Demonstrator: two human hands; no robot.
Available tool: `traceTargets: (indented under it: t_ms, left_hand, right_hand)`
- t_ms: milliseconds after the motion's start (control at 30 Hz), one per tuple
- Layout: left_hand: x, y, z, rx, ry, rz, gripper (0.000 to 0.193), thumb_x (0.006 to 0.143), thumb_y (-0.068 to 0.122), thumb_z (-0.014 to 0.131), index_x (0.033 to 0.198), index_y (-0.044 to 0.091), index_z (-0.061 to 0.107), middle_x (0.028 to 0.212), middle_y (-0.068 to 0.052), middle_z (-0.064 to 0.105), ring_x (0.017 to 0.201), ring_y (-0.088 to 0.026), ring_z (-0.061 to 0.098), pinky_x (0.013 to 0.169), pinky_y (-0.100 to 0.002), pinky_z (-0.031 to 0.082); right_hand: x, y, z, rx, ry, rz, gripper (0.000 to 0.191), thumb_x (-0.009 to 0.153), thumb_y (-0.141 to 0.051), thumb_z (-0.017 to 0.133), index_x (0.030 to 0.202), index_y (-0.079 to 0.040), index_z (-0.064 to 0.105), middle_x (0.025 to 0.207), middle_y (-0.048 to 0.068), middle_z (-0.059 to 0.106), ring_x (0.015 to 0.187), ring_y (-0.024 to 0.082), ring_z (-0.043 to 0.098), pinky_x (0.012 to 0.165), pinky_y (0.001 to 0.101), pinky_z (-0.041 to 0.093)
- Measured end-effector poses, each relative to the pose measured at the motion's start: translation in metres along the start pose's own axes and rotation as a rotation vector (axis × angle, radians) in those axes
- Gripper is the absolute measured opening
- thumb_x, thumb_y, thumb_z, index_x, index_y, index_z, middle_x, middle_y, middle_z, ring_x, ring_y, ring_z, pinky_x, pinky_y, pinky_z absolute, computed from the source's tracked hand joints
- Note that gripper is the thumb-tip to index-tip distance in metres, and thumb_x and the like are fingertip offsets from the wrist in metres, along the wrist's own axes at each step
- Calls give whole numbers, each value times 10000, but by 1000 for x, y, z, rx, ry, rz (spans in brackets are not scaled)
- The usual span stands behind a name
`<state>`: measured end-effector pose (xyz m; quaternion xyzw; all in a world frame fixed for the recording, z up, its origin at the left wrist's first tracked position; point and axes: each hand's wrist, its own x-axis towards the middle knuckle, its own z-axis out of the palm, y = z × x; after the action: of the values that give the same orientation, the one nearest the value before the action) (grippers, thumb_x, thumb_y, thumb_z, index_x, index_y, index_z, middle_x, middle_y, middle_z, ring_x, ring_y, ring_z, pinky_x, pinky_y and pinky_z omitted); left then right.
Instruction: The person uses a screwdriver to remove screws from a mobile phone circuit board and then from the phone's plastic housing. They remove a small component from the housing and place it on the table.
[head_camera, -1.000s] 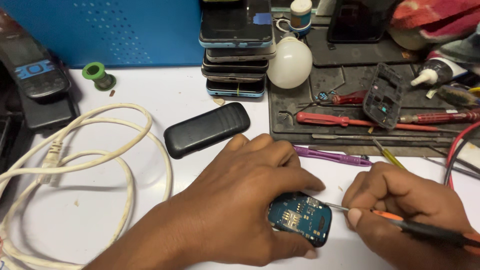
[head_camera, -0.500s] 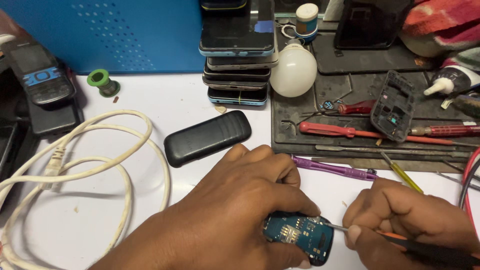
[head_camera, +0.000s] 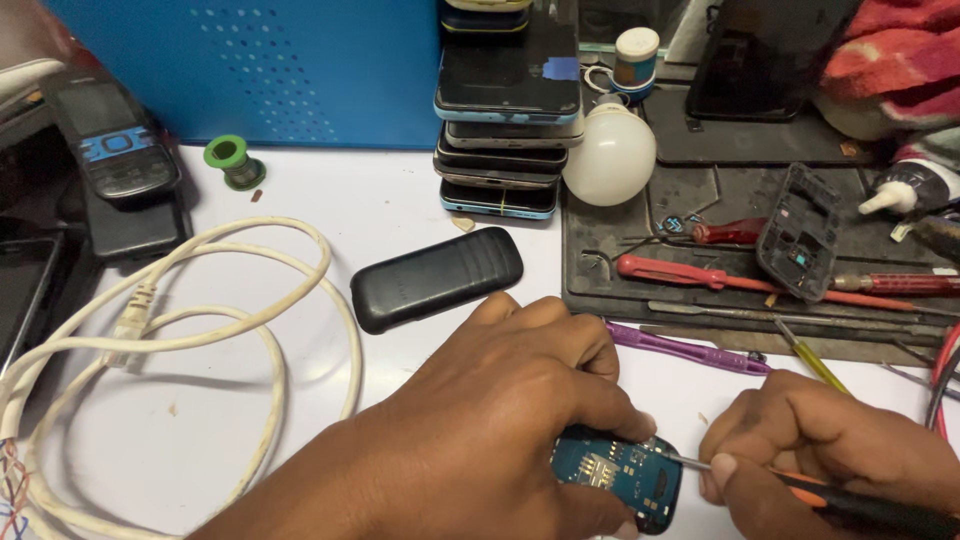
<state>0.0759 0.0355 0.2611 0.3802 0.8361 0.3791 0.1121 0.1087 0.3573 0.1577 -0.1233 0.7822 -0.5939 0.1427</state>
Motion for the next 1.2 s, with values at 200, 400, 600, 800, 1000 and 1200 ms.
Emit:
traceTargets:
  t_ms: [200, 400, 600, 800, 1000, 1200]
  left_hand:
    - [3, 1, 0, 16, -49, -38, 435, 728, 376, 846, 1076, 120, 796, 950, -34, 634, 1024, -203, 555, 887, -360, 385]
    - [3, 1, 1, 7, -19, -10, 422, 738, 391, 844, 1071, 135, 804, 984, -24, 655, 1033, -200, 572, 888, -365, 388]
    - [1, -2, 3, 27, 33, 35, 439, 725, 403, 851, 1068, 133, 804, 986, -44, 657, 1037, -221, 574, 883, -379, 384]
    - [2, -4, 7, 41, 31, 24, 460, 710, 420, 861, 1069, 139, 805, 984, -31, 664, 1035, -220, 577, 870, -387, 385]
    - [2, -5, 7, 54, 43, 26, 471, 696, 429, 872, 1067, 146, 807, 981, -23, 658, 1047, -218, 576, 892, -407, 376]
    - [3, -6, 8, 61, 10, -5, 487, 706, 450, 869, 1089, 157, 803, 981, -17, 647, 1053, -208, 575, 896, -414, 380]
  right_hand:
    - [2, -3, 2, -37, 35, 2, 194, 909, 19, 763, 918, -18, 573, 923, 164, 668, 834, 209, 683, 728, 365, 592]
    - [-1, -2, 1, -85, 80, 65, 173, 892, -6, 758, 918, -25, 589, 916, 159, 661, 839, 208, 662, 774, 378, 599]
    - [5, -5, 0, -33, -78, 79, 202, 877, -12, 812, 886, -17, 610, 934, 156, 662, 847, 229, 688, 752, 399, 596]
    - [30, -32, -8, -72, -374, -74, 51, 877, -57, 749, 899, -46, 704, 962, 99, 725, 933, 191, 722, 784, 324, 582]
    - [9, -14, -4, -298, -142, -33, 197, 846, -120, 848, 835, -116, 652, 906, 36, 706, 777, 153, 696, 660, 289, 544]
    - [11, -14, -9, -175, -220, -157, 111, 873, -125, 802, 838, -124, 696, 876, 19, 717, 804, 125, 707, 669, 255, 592]
